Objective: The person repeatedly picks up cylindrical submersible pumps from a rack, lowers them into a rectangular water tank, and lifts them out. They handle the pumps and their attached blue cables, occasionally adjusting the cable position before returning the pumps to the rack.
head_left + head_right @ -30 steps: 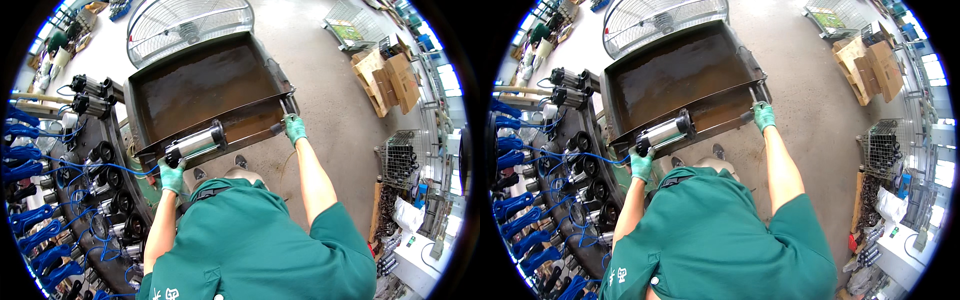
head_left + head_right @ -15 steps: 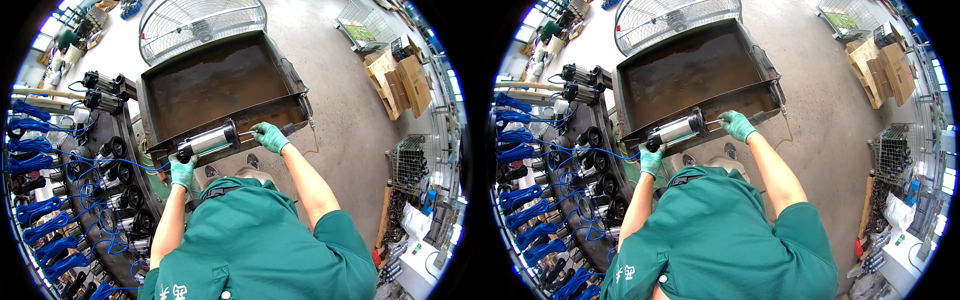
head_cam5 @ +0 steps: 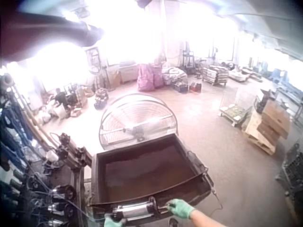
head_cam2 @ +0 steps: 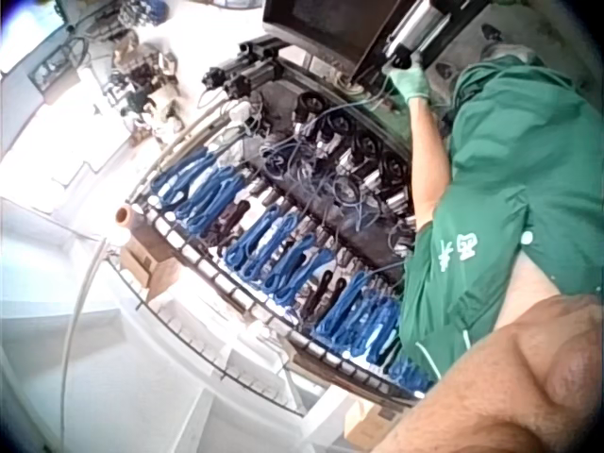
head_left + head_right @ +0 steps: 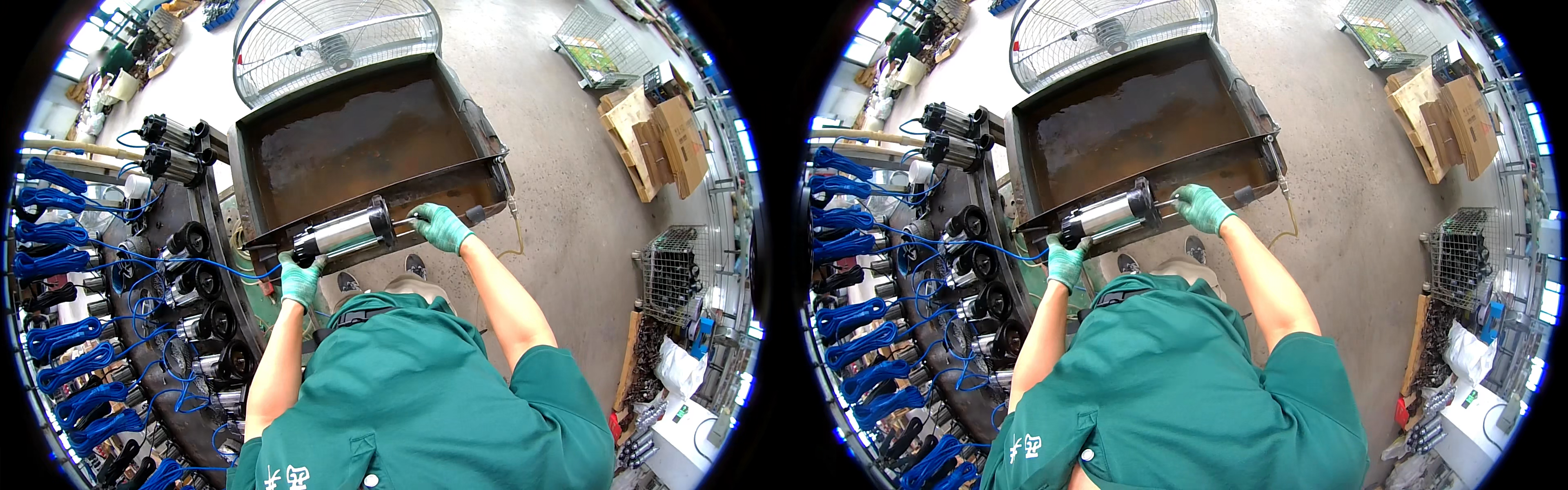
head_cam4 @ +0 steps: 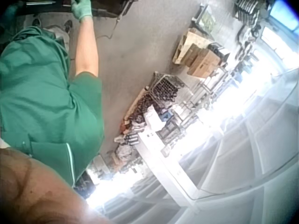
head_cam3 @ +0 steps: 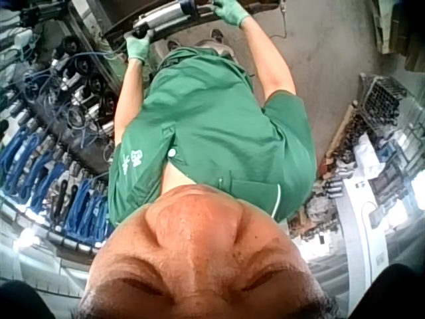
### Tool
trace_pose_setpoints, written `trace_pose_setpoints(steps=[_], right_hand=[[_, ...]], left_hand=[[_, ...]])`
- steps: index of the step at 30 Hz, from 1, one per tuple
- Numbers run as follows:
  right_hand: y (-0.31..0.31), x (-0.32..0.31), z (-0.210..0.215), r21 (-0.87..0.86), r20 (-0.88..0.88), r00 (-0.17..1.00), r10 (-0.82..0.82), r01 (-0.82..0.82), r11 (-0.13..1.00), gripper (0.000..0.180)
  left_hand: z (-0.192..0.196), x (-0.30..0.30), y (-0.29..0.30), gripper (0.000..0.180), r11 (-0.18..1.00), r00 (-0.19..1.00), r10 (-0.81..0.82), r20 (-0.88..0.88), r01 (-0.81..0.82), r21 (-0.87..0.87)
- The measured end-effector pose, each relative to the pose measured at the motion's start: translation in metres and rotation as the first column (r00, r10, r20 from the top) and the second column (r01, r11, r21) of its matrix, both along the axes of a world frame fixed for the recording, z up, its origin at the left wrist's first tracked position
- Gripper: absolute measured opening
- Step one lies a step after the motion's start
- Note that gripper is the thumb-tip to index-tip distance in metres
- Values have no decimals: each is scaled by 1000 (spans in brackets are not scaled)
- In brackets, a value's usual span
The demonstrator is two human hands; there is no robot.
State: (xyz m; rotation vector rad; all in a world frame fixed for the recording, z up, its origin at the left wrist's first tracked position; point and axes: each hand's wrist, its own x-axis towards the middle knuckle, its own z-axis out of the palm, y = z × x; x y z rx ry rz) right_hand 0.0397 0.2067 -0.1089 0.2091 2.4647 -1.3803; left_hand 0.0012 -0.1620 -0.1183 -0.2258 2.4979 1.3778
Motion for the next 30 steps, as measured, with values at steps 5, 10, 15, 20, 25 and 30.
trace_pose_setpoints(steps=[5,10,15,20,25,30], right_hand=[[3,-2,-18,82,-174,982,68,-54,995,29],[4,-2,-11,-365,343,933,-106,237,900,36],[-5,4,-18,-671,448,865,-226,492,555,33],[-12,2,-11,-700,434,872,-228,485,524,30],[-15,-9,13,-464,565,779,-273,573,675,63],[-9,-21,0,-92,486,844,-228,309,947,78]], left_hand=[[-11,-1,-6,59,1000,1000,-6,-12,6,10],[-14,-1,-7,65,998,999,-35,-33,33,-60],[-2,-1,-1,60,995,1000,23,16,-25,98],[-10,1,-6,57,998,1000,17,25,-19,66],[0,1,-3,54,995,999,34,43,-38,96],[0,0,0,57,993,999,29,44,-33,109]])
